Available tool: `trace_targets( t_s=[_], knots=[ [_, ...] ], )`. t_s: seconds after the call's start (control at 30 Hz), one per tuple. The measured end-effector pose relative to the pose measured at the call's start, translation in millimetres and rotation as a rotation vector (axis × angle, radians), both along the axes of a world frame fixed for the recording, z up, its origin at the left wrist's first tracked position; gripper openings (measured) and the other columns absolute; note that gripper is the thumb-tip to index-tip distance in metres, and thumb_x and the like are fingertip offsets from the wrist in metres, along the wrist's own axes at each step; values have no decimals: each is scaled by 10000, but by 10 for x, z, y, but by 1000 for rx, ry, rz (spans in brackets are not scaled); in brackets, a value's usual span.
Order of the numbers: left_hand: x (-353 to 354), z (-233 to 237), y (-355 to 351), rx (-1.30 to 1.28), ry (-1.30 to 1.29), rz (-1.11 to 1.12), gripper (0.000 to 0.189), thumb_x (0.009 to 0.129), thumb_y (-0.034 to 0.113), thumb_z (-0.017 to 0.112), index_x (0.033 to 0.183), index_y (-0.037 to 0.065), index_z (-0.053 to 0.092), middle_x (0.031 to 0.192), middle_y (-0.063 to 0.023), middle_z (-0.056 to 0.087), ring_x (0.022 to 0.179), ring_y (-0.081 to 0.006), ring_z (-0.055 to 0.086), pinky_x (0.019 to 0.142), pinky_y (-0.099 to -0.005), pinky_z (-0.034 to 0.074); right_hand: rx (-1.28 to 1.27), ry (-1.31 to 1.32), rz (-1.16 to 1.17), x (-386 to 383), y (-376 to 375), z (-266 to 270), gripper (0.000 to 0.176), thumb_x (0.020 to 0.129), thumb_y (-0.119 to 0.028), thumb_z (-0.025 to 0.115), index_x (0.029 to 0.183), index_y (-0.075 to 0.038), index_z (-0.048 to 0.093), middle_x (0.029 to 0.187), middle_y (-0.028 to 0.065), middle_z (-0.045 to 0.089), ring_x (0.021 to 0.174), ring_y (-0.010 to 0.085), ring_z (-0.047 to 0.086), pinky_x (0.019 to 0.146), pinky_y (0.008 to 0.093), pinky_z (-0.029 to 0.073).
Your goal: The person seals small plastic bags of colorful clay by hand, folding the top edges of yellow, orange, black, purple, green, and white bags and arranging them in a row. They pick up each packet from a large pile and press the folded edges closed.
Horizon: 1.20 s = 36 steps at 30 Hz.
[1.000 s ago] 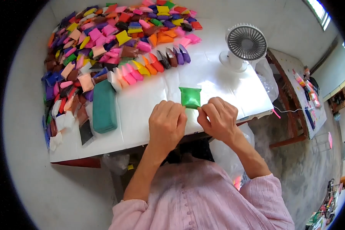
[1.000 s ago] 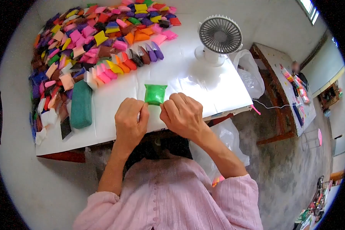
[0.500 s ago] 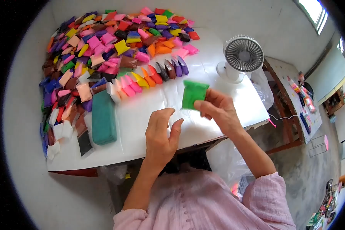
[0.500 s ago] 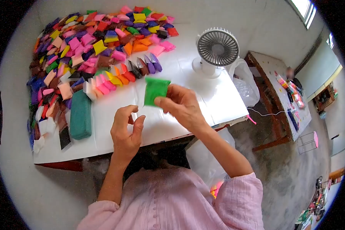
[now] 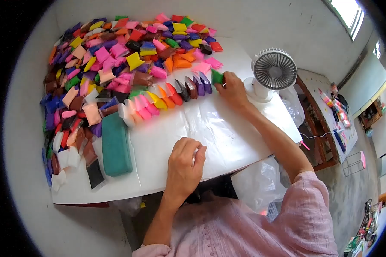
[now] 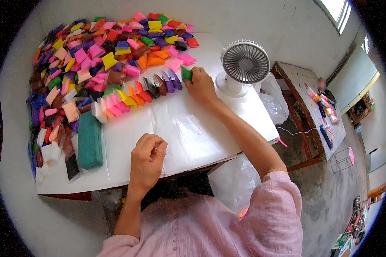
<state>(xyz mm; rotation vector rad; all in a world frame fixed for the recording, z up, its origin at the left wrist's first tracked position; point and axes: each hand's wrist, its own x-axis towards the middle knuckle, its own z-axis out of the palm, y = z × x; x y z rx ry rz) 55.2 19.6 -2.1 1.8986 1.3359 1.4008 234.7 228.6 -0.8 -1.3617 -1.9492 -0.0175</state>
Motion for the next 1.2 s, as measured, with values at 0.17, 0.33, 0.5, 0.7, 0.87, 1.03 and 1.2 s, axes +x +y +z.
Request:
trace_targets(
  t_s=[0.17,0.33,0.5,0.7,0.87,1.03,1.2],
  knots=[
    [-5,-18,20,21,-7,-9,71,833,17,610,840,-33,560,837,-162,563,767,-333,550,672,-405,455,-65,-4,55,-44,-78,-76,306,775,-118,639,1044,4,558,1042,202,556,900,399,599,794,465,488],
    [10,-16,20,36,7,2,73,825,9,617,838,-32,559,836,-161,561,767,-333,549,673,-405,455,-18,-101,42,-47,-94,-65,337,781,-92,607,1100,12,571,1039,194,568,880,379,605,798,437,490],
    [3,-30,24,41,4,7,76,825,11,619,840,-34,560,843,-164,564,784,-341,552,686,-411,454,-80,-111,33,-75,-130,-16,334,790,-116,607,1098,2,554,1065,200,562,907,389,605,798,462,492],
    [11,-22,10,38,-11,7,73,826,10,615,837,-36,560,847,-162,567,797,-347,551,695,-416,453,28,-107,0,20,-331,103,422,809,-108,591,1213,-18,507,1004,178,595,820,358,626,710,451,502],
    [19,-24,15,63,10,15,68,828,12,612,828,-30,558,837,-156,561,793,-343,547,694,-416,454,264,-102,115,-10,-556,174,513,820,-74,621,1315,-76,486,798,99,637,604,252,612,585,377,477],
    [17,-28,15,88,8,19,69,829,13,609,824,-28,554,835,-155,555,794,-341,544,694,-417,454,255,-165,208,-107,-692,214,551,821,-71,624,1349,-112,472,786,111,628,629,263,610,575,392,473],
    [16,-15,9,58,11,10,82,834,21,608,821,-31,546,823,-156,543,789,-342,533,695,-420,446,191,-225,244,-173,-692,65,549,818,-80,621,1345,-100,472,831,134,642,667,299,618,596,405,481]
  ],
)
